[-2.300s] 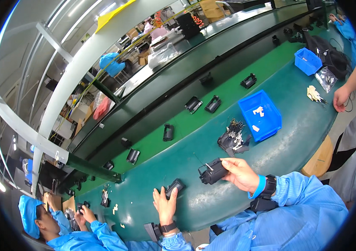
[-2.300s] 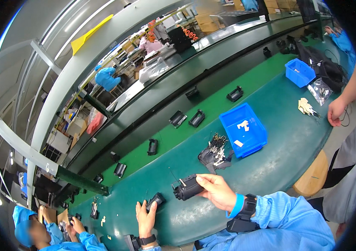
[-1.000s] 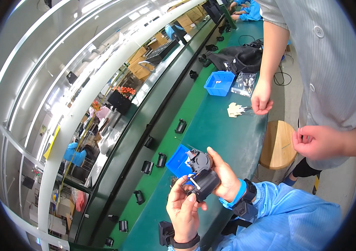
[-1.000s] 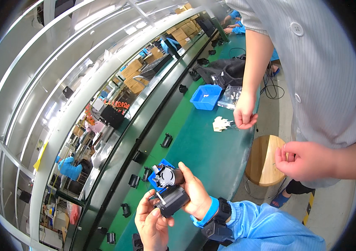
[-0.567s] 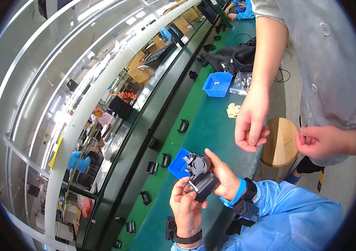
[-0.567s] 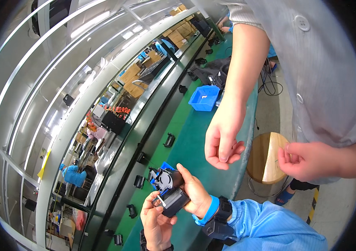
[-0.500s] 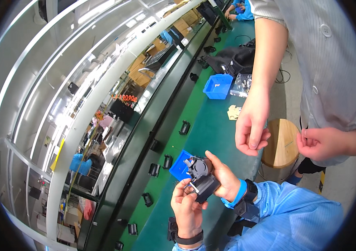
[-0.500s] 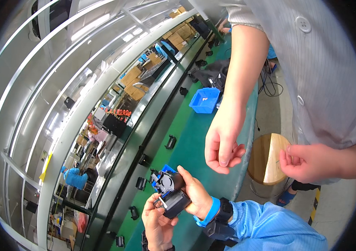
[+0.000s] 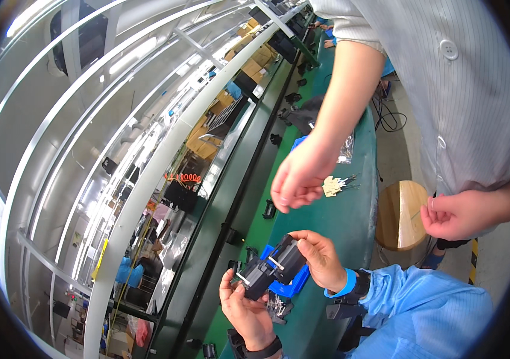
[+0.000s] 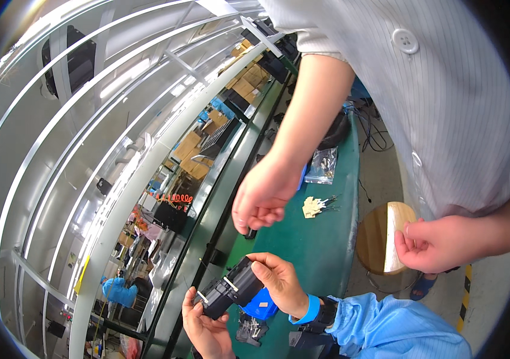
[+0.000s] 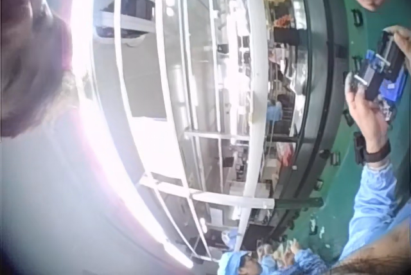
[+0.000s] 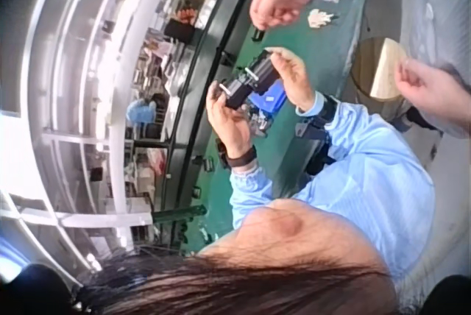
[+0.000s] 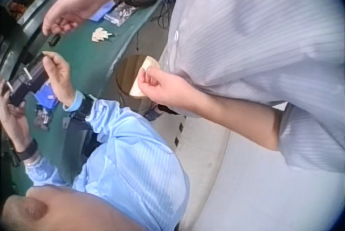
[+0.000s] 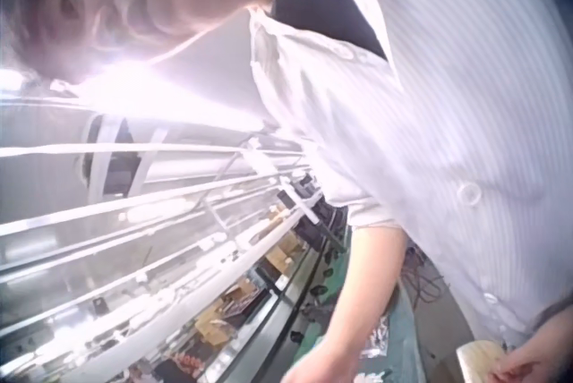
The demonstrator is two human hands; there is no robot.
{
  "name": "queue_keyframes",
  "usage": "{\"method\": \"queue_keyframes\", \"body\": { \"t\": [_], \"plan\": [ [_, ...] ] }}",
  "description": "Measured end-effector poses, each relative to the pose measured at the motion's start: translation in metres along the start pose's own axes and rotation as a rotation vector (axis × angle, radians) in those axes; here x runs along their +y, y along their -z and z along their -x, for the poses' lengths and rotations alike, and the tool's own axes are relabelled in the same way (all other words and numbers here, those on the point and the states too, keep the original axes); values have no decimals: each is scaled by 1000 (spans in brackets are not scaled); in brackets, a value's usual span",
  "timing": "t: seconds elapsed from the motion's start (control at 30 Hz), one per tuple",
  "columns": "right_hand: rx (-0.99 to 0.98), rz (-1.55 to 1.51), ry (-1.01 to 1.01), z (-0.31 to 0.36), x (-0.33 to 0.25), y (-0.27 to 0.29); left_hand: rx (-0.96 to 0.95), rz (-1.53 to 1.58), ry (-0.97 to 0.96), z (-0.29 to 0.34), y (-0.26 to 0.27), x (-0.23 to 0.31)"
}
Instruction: Assembling small plastic housings and electronic components on a production line workbench.
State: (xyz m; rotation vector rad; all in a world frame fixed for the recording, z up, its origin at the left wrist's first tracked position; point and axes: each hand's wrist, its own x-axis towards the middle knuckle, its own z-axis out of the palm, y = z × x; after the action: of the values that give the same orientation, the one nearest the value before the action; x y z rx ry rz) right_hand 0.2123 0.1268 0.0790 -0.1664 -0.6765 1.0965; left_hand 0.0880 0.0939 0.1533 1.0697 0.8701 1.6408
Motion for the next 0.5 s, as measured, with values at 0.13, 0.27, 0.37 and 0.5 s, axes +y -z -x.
{"method": "queue_keyframes", "body": {
  "t": [0.13,0.27,0.37,0.5],
  "plan": [
    [16,-14,11,-4,-4,0,-72,7,-8,-5,-4,1],
    [10,-27,-17,-10,-5,1,-47,70,-4,-6,-10,1],
    [7,-38,-2,-16,-7,1,-50,98,12,-12,-5,-7],
    [66,-6,51,-21,-7,11,-95,102,34,-11,-20,-11]
  ]
}}
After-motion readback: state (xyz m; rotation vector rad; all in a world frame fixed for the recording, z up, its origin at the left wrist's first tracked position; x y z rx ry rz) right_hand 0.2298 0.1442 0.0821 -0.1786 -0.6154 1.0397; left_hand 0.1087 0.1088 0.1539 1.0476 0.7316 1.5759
